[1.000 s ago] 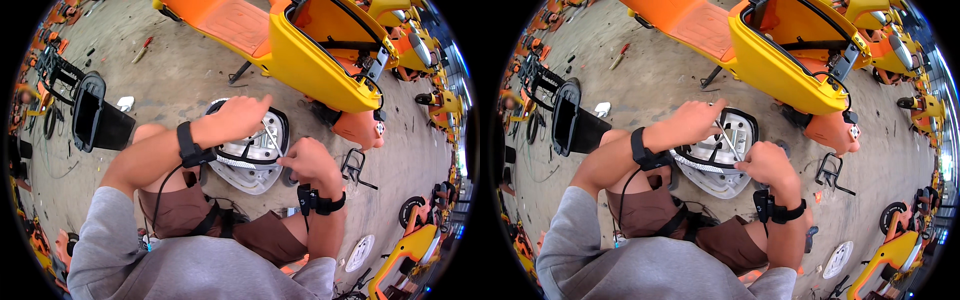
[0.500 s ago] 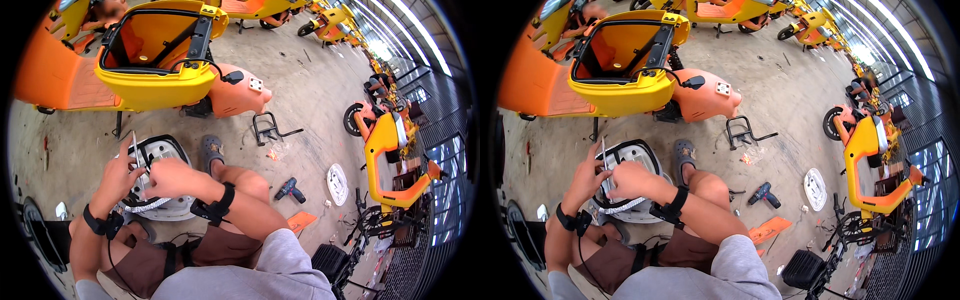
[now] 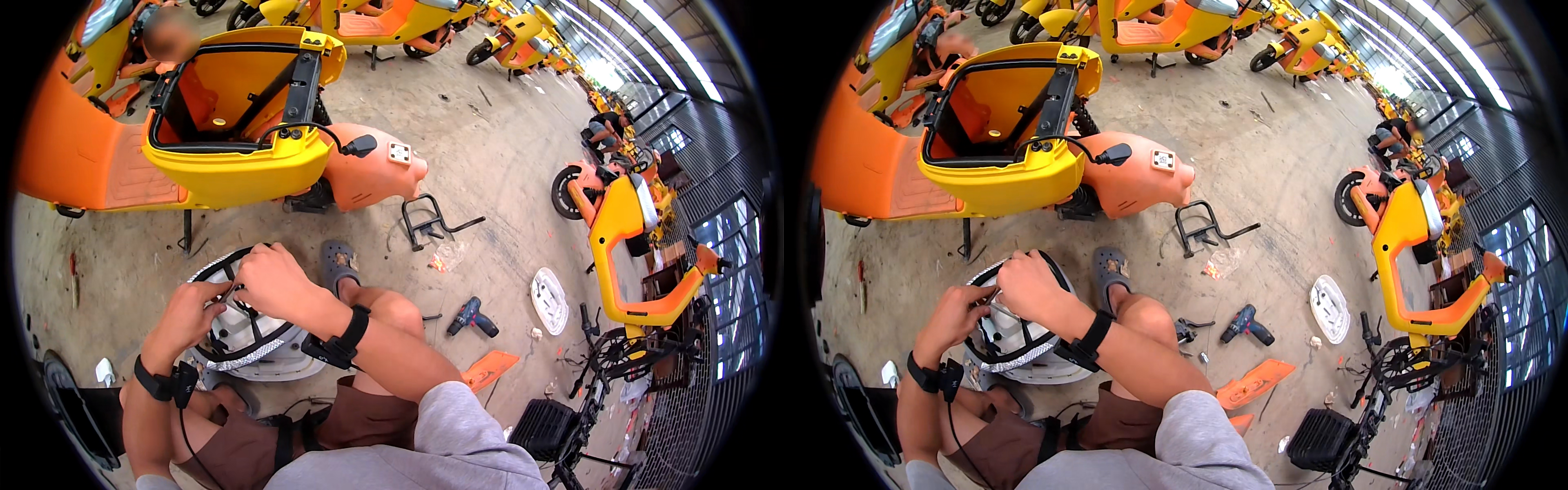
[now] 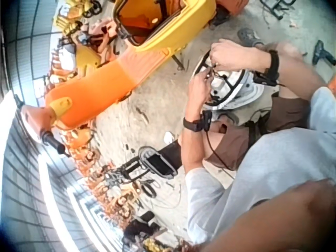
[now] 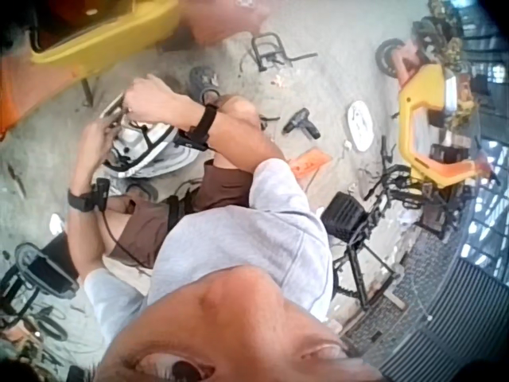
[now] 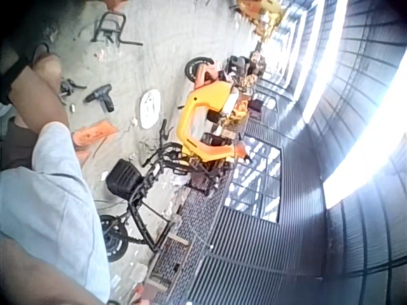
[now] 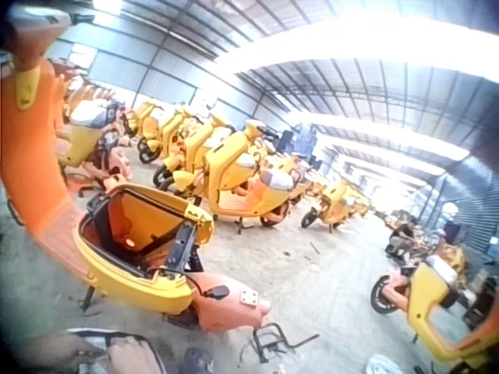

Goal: The person assembles a scooter seat by fitting a lock mechanism and wiring into the plastic housing and then securing them with a screwdriver and screws.

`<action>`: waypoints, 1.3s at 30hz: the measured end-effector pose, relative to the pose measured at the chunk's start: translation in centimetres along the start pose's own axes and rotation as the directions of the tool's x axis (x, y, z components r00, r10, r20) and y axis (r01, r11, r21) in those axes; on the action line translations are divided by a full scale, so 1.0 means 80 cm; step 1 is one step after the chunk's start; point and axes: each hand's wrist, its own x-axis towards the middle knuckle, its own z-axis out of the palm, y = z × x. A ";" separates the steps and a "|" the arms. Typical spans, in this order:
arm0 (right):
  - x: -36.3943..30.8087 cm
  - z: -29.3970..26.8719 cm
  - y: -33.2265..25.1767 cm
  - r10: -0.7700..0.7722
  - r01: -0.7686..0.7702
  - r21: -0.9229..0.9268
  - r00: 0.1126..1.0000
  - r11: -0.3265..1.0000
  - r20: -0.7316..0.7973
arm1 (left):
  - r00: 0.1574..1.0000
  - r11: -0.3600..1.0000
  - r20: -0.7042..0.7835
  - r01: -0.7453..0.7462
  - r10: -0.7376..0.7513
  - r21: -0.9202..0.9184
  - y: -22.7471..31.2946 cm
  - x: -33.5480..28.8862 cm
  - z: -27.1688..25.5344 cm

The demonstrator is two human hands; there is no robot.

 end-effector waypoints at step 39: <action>0.000 0.028 -0.036 0.091 -0.195 0.300 0.940 0.934 0.329 | 0.959 0.989 -0.277 0.098 -0.065 0.109 -0.017 -0.010 0.020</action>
